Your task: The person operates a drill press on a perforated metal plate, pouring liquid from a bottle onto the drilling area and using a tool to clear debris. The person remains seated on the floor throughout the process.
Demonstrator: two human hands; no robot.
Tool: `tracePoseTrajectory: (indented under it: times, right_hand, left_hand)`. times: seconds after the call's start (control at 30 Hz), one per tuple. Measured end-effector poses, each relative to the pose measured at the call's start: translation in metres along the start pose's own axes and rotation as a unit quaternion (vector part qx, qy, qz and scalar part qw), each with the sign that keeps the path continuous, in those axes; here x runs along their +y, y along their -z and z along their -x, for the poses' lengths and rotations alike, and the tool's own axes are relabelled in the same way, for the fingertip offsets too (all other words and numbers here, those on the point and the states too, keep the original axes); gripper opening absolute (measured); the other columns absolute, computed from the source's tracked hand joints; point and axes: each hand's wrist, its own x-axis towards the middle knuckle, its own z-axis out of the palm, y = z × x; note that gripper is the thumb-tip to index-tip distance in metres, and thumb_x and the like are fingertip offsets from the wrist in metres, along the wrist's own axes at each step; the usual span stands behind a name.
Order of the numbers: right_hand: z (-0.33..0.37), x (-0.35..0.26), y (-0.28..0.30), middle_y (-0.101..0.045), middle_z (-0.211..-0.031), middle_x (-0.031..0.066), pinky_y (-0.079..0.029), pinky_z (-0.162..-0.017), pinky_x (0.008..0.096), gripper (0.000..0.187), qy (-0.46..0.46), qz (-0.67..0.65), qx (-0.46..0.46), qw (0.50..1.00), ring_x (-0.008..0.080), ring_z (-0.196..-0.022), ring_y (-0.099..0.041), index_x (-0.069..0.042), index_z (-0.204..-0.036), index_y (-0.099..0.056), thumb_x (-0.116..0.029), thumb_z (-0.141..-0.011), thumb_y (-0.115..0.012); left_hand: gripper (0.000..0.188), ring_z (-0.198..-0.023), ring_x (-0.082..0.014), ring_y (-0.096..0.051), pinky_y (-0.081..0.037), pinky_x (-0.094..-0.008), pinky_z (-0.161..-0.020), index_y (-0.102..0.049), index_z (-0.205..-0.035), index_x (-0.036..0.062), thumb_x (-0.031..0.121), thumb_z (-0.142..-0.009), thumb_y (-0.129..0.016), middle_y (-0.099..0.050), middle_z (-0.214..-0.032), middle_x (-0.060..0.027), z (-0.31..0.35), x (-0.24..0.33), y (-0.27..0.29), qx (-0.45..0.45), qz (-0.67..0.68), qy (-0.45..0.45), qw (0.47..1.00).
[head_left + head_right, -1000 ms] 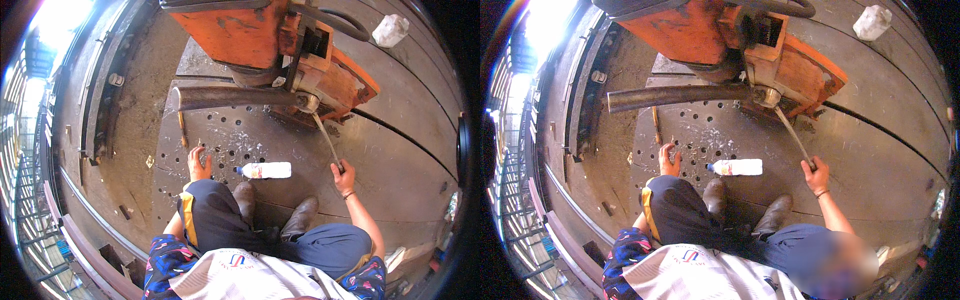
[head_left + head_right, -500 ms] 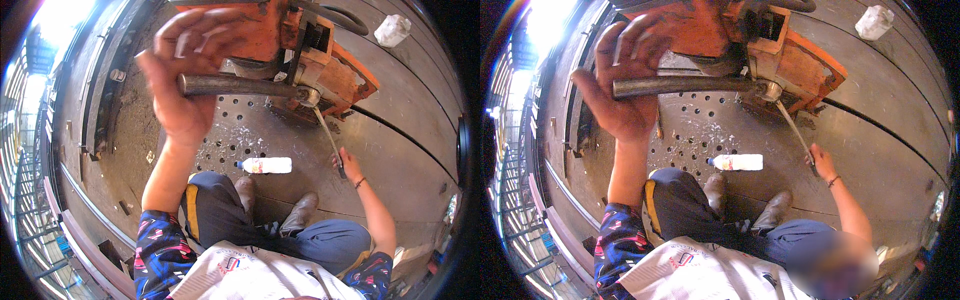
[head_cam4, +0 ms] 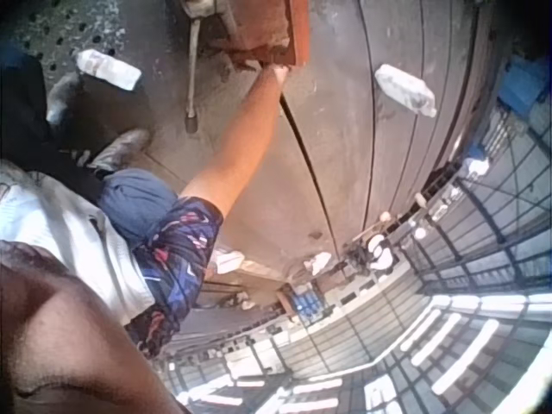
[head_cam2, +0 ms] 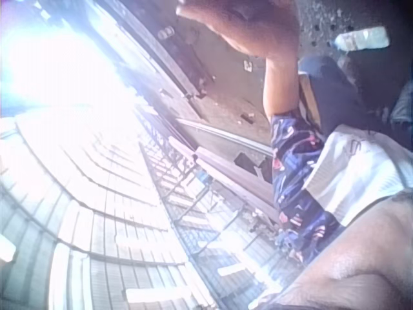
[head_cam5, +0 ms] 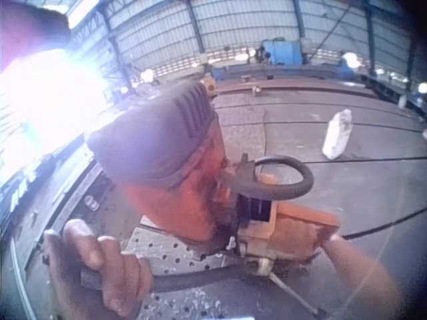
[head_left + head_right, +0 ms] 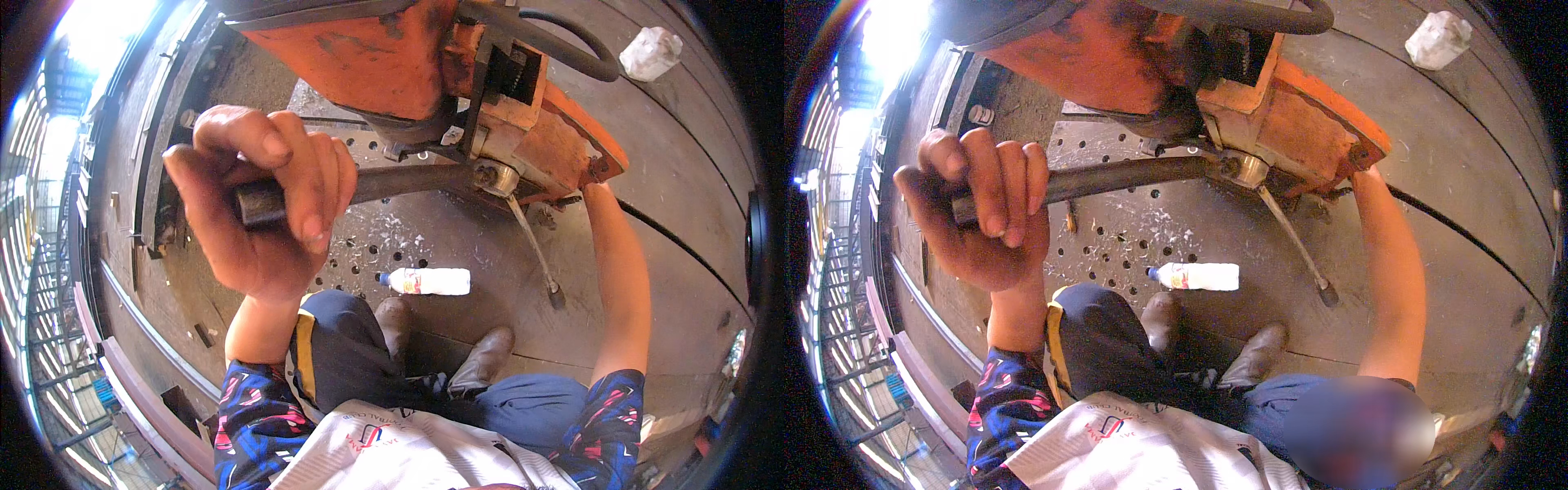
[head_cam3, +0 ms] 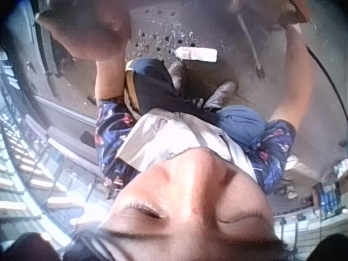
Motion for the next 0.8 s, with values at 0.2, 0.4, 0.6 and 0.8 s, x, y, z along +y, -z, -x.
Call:
tracePoseTrajectory:
  times: [0.2,0.4,0.6,0.8]
  right_hand:
    - [-0.017,0.014,-0.007,-0.063,-0.103,0.0021,-0.045,-0.081,0.0288,0.052,-0.005,0.029,0.005,1.000,0.0120,-0.091,-0.056,-0.006,-0.117,-0.060,-0.051,-0.096,-0.045]
    - [-0.019,0.021,-0.006,-0.063,-0.105,0.0029,-0.044,-0.082,0.0295,0.057,-0.001,0.065,0.014,0.998,0.0122,-0.093,-0.056,-0.005,-0.121,-0.058,-0.054,-0.095,-0.046]
    - [-0.004,0.021,-0.004,-0.063,-0.106,0.0037,-0.043,-0.084,0.0302,0.062,0.018,0.111,0.022,0.993,0.0124,-0.096,-0.056,-0.004,-0.124,-0.056,-0.057,-0.094,-0.046]
    - [0.062,-0.002,0.023,-0.063,-0.108,0.0045,-0.042,-0.086,0.0309,0.068,0.100,0.199,0.074,0.972,0.0126,-0.098,-0.055,-0.003,-0.128,-0.053,-0.061,-0.092,-0.047]
  left_hand:
    - [0.042,-0.043,-0.0077,-0.036,-0.032,-0.0247,-0.050,-0.051,-0.099,0.0073,0.043,-0.104,-0.030,-0.045,-0.060,0.0002,-0.001,0.002,-0.004,0.003,-0.015,0.012,1.000]
    - [0.044,-0.043,-0.0079,-0.035,-0.031,-0.0248,-0.049,-0.053,-0.100,0.0068,0.043,-0.104,-0.029,-0.044,-0.060,0.0007,-0.001,-0.002,-0.002,0.001,-0.005,0.001,1.000]
    - [0.046,-0.042,-0.0080,-0.033,-0.029,-0.0253,-0.047,-0.053,-0.101,0.0062,0.043,-0.104,-0.027,-0.042,-0.055,0.0005,-0.001,-0.005,-0.003,0.024,-0.023,-0.021,0.999]
    - [0.036,-0.051,-0.0204,-0.055,-0.048,-0.0315,-0.054,-0.050,-0.099,0.0022,0.032,-0.104,-0.031,-0.060,-0.069,-0.0139,0.011,0.000,0.008,0.141,-0.077,0.027,0.987]
